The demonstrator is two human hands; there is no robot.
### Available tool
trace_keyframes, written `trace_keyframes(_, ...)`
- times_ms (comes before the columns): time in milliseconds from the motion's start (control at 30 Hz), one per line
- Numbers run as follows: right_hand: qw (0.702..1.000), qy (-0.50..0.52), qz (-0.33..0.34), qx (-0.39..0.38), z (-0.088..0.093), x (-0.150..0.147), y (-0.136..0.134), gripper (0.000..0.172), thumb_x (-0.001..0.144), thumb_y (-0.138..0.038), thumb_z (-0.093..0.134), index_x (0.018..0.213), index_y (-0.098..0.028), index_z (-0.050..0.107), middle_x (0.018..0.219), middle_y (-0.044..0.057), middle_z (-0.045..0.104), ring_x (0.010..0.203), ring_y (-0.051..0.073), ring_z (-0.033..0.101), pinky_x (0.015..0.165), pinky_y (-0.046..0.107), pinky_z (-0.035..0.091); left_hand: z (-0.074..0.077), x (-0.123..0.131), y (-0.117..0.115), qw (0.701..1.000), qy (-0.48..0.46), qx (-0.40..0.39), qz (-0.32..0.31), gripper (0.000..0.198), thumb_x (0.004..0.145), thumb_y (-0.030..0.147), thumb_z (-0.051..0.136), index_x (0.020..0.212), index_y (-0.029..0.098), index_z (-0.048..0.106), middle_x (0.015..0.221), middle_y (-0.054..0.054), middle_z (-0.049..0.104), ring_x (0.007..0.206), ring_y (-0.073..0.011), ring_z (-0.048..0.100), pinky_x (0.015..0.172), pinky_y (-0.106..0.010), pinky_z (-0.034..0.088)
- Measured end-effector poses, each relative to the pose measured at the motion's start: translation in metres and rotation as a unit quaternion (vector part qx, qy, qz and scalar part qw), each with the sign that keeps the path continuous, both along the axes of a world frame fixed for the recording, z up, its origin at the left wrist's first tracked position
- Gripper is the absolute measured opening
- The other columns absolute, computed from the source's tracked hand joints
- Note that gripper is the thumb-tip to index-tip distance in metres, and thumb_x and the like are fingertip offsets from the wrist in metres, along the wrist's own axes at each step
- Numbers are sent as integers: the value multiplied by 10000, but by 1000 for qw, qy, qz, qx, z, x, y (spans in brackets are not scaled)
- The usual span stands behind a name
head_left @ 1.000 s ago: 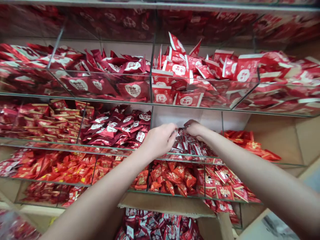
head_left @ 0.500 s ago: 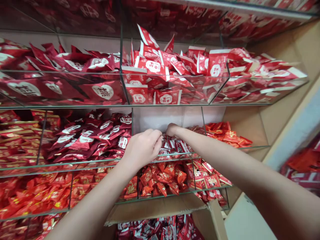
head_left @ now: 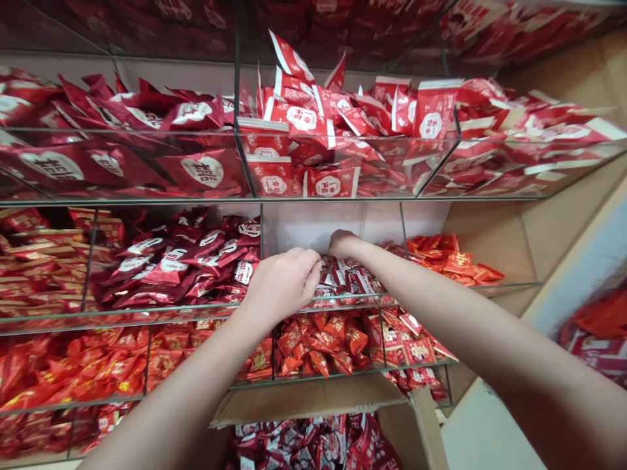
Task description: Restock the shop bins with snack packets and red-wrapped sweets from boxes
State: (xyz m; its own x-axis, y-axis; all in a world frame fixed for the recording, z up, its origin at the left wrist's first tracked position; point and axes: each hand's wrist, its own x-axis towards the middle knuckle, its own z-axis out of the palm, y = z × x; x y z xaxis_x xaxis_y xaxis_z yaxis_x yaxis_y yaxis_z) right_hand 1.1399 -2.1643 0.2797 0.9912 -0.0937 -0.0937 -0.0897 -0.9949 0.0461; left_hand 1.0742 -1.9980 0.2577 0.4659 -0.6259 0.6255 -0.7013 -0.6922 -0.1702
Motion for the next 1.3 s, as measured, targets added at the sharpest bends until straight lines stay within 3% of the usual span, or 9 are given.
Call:
trace_keyframes(233, 988, 123, 93, -15, 18, -43, -4, 291, 710, -315, 548, 896, -113, 646, 777, 56, 637, 645, 146, 562, 553, 219, 415, 0, -2, 0, 1000, -9, 16, 11, 273, 860, 301, 301, 882, 212, 558, 804, 1, 624, 727, -169, 606, 558, -274, 420)
trace_keyframes(433, 980, 135, 144, 20, 7, -39, -12, 259, 706, -289, 563, 909, -150, 646, 742, 6, 618, 619, 109, 515, 555, 198, 376, 0, -4, 0, 1000, -2, 23, 20, 277, 857, 295, 294, 876, 207, 556, 784, -4, 619, 711, -174, 605, 553, -277, 422)
trace_keyframes(567, 979, 119, 160, 44, 6, -37, -13, 120, 666, -201, 597, 751, -146, 660, 607, -21, 586, 558, 101, 491, 531, 195, 358, 2, -5, 0, 999, 12, 26, 24, 279, 857, 293, 292, 875, 203, 556, 786, -15, 618, 714, -179, 606, 579, -284, 439)
trace_keyframes(733, 978, -11, 183, 105, 12, -46, -22, 156, 764, -196, 487, 851, -139, 603, 771, 12, 622, 671, 107, 522, 603, 193, 377, 4, -5, -1, 998, 63, -21, 15, 320, 849, 243, 318, 1130, 182, 459, 984, -70, 609, 879, -195, 592, 721, -316, 459)
trace_keyframes(833, 938, -172, 200, 226, 16, -58, -22, 181, 785, -258, 462, 821, -120, 573, 777, 41, 617, 685, 119, 526, 625, 213, 391, 5, -4, -4, 986, 135, -92, -17, 456, 848, 300, 356, 1282, 175, 292, 1144, -114, 546, 1016, -215, 542, 811, -352, 441)
trace_keyframes(967, 857, -210, 247, 401, 12, -75, -12, 207, 745, -334, 507, 754, -135, 566, 700, 26, 607, 626, 121, 529, 593, 232, 414, 7, 1, -10, 912, 339, -203, -109, 589, 746, 365, 550, 1262, 188, 328, 1080, -120, 593, 931, -210, 591, 740, -323, 483)
trace_keyframes(1133, 795, -195, 212, 535, -3, -88, -8, 339, 693, -417, 570, 870, -129, 584, 820, 59, 636, 695, 137, 564, 652, 268, 444, 7, 6, -14, 765, 525, -331, -175, 225, 782, 201, 523, 978, 91, 507, 665, -61, 642, 608, -133, 636, 558, -237, 497)
trace_keyframes(1233, 793, -174, 195, 550, -12, -89, -12, 391, 670, -431, 596, 913, -125, 589, 858, 70, 642, 712, 148, 573, 694, 301, 453, 4, 7, -14, 737, 536, -369, -184, 158, 791, 189, 516, 916, 95, 492, 675, -59, 636, 615, -127, 642, 518, -195, 483)
trace_keyframes(1300, 796, -186, 201, 540, -17, -87, -15, 371, 663, -429, 602, 873, -123, 597, 828, 64, 644, 711, 151, 572, 710, 309, 451, 3, 7, -15, 742, 539, -354, -182, 186, 804, 245, 505, 928, 109, 478, 786, -85, 649, 659, -134, 650, 489, -170, 465)
